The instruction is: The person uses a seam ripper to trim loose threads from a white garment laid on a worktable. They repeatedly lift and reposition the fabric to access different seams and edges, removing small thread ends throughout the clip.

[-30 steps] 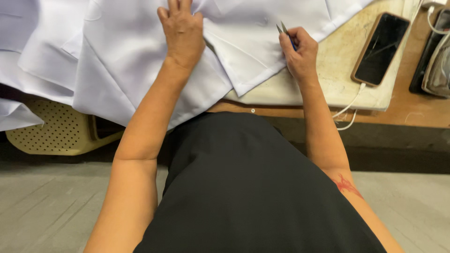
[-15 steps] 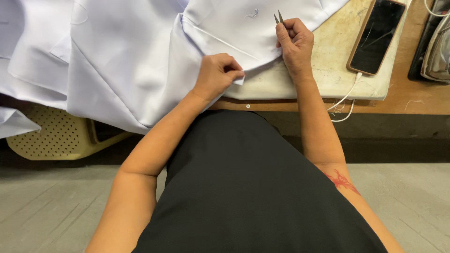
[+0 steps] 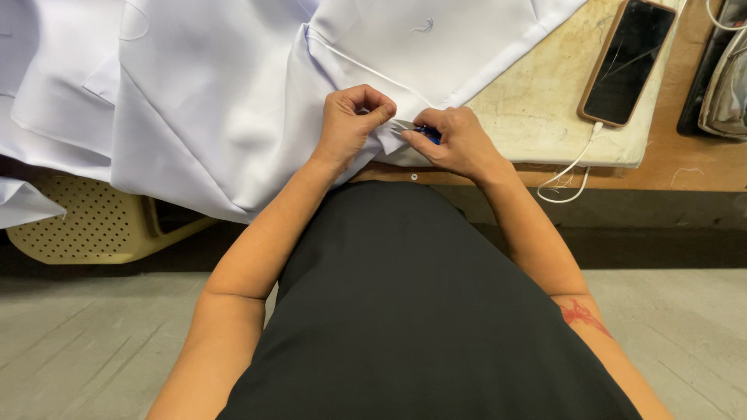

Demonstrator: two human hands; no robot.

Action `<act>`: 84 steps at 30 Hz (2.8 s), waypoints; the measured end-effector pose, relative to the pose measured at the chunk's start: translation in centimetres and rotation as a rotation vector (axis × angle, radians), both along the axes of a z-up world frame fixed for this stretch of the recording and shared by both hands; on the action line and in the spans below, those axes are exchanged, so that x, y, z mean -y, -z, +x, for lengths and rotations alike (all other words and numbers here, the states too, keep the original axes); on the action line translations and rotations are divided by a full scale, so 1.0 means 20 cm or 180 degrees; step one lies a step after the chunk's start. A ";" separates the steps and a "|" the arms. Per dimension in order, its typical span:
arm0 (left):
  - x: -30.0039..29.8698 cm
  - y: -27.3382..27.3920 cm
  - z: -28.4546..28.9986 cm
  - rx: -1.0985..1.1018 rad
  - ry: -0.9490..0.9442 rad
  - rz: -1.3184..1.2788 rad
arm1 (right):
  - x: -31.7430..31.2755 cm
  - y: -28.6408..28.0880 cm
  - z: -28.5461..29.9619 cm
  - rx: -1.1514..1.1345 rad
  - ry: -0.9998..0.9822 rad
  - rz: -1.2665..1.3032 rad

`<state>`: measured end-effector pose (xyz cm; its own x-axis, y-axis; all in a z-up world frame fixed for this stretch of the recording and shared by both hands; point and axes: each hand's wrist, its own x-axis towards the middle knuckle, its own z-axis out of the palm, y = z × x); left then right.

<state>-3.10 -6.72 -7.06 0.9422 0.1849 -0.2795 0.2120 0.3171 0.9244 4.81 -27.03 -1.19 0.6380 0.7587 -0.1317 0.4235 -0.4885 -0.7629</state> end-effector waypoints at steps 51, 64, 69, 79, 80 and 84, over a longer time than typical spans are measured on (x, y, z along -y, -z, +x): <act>0.41 0.02 0.36 0.1436 0.0818 0.3687 | 0.25 0.19 0.13 -0.0075 0.1950 0.0727; 0.20 -0.08 0.27 0.0067 0.1981 0.0498 | 0.33 0.13 0.19 0.0744 0.1414 -0.0171; 0.34 -0.24 0.21 0.0694 0.3774 0.0742 | 0.33 0.14 0.21 0.0542 0.1527 -0.0090; 0.21 0.12 0.66 0.1066 0.0180 0.4169 | 0.19 0.21 0.27 0.1144 0.1622 0.0336; 0.20 0.13 0.70 0.0941 0.0232 0.4163 | 0.18 0.22 0.27 0.1498 0.1570 0.0308; 0.20 0.09 0.65 0.0603 0.1218 0.1732 | 0.22 0.27 0.29 0.1024 0.1774 0.0360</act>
